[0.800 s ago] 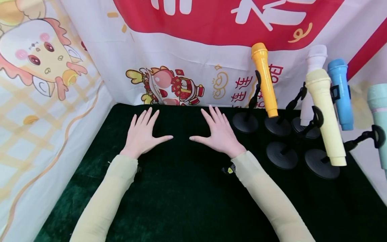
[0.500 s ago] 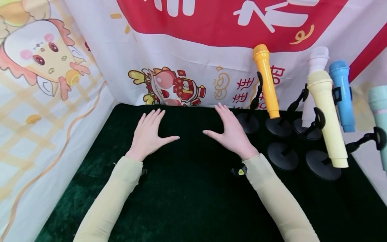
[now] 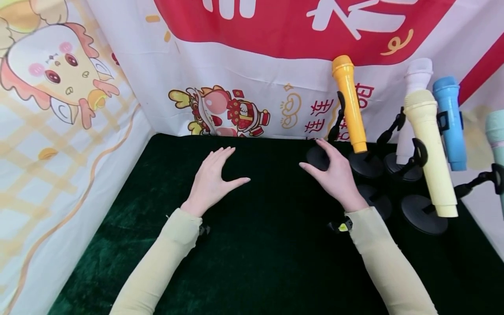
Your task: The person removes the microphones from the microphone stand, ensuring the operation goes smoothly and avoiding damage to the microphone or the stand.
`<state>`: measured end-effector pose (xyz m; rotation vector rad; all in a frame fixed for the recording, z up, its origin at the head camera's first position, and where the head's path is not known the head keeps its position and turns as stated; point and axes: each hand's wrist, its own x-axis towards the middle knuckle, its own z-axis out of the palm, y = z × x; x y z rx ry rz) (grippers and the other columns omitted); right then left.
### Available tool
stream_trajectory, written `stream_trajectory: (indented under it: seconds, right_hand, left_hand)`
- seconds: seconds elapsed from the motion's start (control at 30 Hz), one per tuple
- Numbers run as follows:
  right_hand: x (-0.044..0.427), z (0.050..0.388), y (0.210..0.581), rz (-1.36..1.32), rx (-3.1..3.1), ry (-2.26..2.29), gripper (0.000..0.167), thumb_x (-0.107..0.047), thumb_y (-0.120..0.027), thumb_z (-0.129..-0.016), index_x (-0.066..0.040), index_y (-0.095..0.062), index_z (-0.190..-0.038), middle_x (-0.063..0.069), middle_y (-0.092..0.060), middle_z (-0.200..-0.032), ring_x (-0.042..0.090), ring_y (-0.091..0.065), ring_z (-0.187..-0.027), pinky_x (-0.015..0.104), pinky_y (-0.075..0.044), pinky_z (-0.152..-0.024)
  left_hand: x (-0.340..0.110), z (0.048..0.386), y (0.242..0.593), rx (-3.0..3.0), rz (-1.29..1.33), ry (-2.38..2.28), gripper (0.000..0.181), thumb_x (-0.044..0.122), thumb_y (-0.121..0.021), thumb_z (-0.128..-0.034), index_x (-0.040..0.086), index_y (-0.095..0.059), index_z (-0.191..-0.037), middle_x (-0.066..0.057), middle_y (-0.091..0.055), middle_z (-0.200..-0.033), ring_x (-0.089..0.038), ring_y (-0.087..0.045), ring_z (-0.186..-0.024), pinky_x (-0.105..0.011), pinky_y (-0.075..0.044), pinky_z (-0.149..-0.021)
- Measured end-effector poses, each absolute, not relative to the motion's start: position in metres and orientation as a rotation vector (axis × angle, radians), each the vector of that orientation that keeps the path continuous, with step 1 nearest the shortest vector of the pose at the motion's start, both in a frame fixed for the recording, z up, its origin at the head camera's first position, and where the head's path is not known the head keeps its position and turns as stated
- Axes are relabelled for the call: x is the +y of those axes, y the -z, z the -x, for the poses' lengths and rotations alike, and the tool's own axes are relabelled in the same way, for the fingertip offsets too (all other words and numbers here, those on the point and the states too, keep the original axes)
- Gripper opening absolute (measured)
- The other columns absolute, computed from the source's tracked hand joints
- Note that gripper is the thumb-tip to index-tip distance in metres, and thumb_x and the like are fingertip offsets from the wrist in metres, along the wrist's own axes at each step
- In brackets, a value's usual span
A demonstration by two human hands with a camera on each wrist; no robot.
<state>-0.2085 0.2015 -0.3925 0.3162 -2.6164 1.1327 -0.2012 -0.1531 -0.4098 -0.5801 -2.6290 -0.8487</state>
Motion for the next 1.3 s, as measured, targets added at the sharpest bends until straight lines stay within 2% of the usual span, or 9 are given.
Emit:
stream_trajectory:
  seconds: [0.27,0.4,0.5,0.63,0.73,0.93,1.03,1.17,1.3]
  right_hand:
    - [0.233,0.211,0.403,-0.062,-2.612,-1.179,0.084,-0.056,-0.077,-0.087,-0.009,-0.048,-0.151,0.014,-0.047,-0.153,0.034,-0.042,-0.140,0.054,-0.032,-0.114]
    - [0.239,0.220,0.402,0.027,-2.535,-1.309,0.090,-0.053,-0.079,-0.086,-0.009,-0.040,-0.154,0.015,-0.044,-0.154,0.031,-0.042,-0.141,0.047,-0.034,-0.115]
    - [0.239,0.230,0.400,0.038,-2.427,-1.430,0.090,-0.042,-0.082,-0.087,-0.010,-0.035,-0.156,0.013,-0.042,-0.156,0.028,-0.041,-0.142,0.039,-0.033,-0.116]
    - [0.239,0.249,0.397,-0.013,-2.303,-1.544,0.083,-0.023,-0.082,-0.090,-0.011,-0.035,-0.157,0.013,-0.043,-0.156,0.026,-0.040,-0.143,0.033,-0.032,-0.116]
    - [0.240,0.265,0.396,-0.017,-2.272,-1.636,0.077,-0.015,-0.077,-0.093,-0.008,-0.034,-0.157,0.016,-0.042,-0.155,0.028,-0.042,-0.141,0.033,-0.034,-0.115]
    - [0.239,0.283,0.399,0.014,-2.297,-1.622,0.054,-0.016,-0.068,-0.100,0.004,-0.047,-0.144,0.021,-0.054,-0.140,0.029,-0.054,-0.121,0.033,-0.044,-0.104]
    - [0.237,0.286,0.402,-0.015,-2.293,-1.542,0.045,-0.018,-0.067,-0.101,0.005,-0.055,-0.137,0.021,-0.061,-0.134,0.027,-0.059,-0.115,0.032,-0.047,-0.100]
    - [0.236,0.289,0.405,-0.055,-2.262,-1.531,0.041,-0.017,-0.068,-0.101,0.005,-0.059,-0.134,0.020,-0.063,-0.131,0.025,-0.061,-0.113,0.030,-0.048,-0.099]
    - [0.235,0.287,0.405,-0.069,-2.238,-1.541,0.041,-0.015,-0.072,-0.098,0.005,-0.062,-0.132,0.020,-0.065,-0.128,0.024,-0.063,-0.113,0.030,-0.049,-0.100]
  left_hand:
    - [-0.127,0.192,0.412,-2.631,0.647,0.916,0.088,0.062,-0.076,-0.0832,0.019,-0.046,-0.154,-0.002,-0.041,-0.158,-0.022,-0.036,-0.145,-0.051,-0.031,-0.116]
    - [-0.114,0.190,0.413,-2.638,0.683,0.945,0.087,0.062,-0.076,-0.0839,0.020,-0.046,-0.154,-0.001,-0.041,-0.158,-0.020,-0.036,-0.145,-0.052,-0.034,-0.115]
    - [-0.104,0.190,0.412,-2.631,0.691,0.989,0.086,0.063,-0.075,-0.0838,0.023,-0.045,-0.154,0.002,-0.041,-0.158,-0.018,-0.037,-0.144,-0.051,-0.035,-0.114]
    - [-0.095,0.191,0.408,-2.578,0.706,1.065,0.086,0.061,-0.077,-0.0833,0.022,-0.046,-0.153,0.003,-0.043,-0.157,-0.014,-0.039,-0.142,-0.048,-0.038,-0.112]
    - [-0.088,0.192,0.403,-2.525,0.724,1.132,0.084,0.058,-0.078,-0.0835,0.023,-0.047,-0.153,0.005,-0.044,-0.156,-0.012,-0.040,-0.140,-0.044,-0.038,-0.113]
    - [-0.076,0.190,0.400,-2.468,0.753,1.239,0.080,0.056,-0.079,-0.0847,0.024,-0.048,-0.152,0.012,-0.044,-0.154,-0.009,-0.041,-0.140,-0.041,-0.037,-0.114]
    - [-0.073,0.188,0.401,-2.457,0.766,1.250,0.081,0.057,-0.077,-0.0850,0.022,-0.049,-0.152,0.008,-0.045,-0.154,-0.011,-0.041,-0.140,-0.042,-0.037,-0.113]
    - [-0.071,0.187,0.402,-2.436,0.764,1.272,0.080,0.057,-0.077,-0.0849,0.024,-0.049,-0.152,0.006,-0.046,-0.154,-0.011,-0.041,-0.140,-0.043,-0.038,-0.113]
    - [-0.072,0.188,0.401,-2.409,0.757,1.304,0.078,0.056,-0.078,-0.0844,0.027,-0.049,-0.151,0.009,-0.047,-0.152,-0.010,-0.041,-0.139,-0.040,-0.038,-0.112]
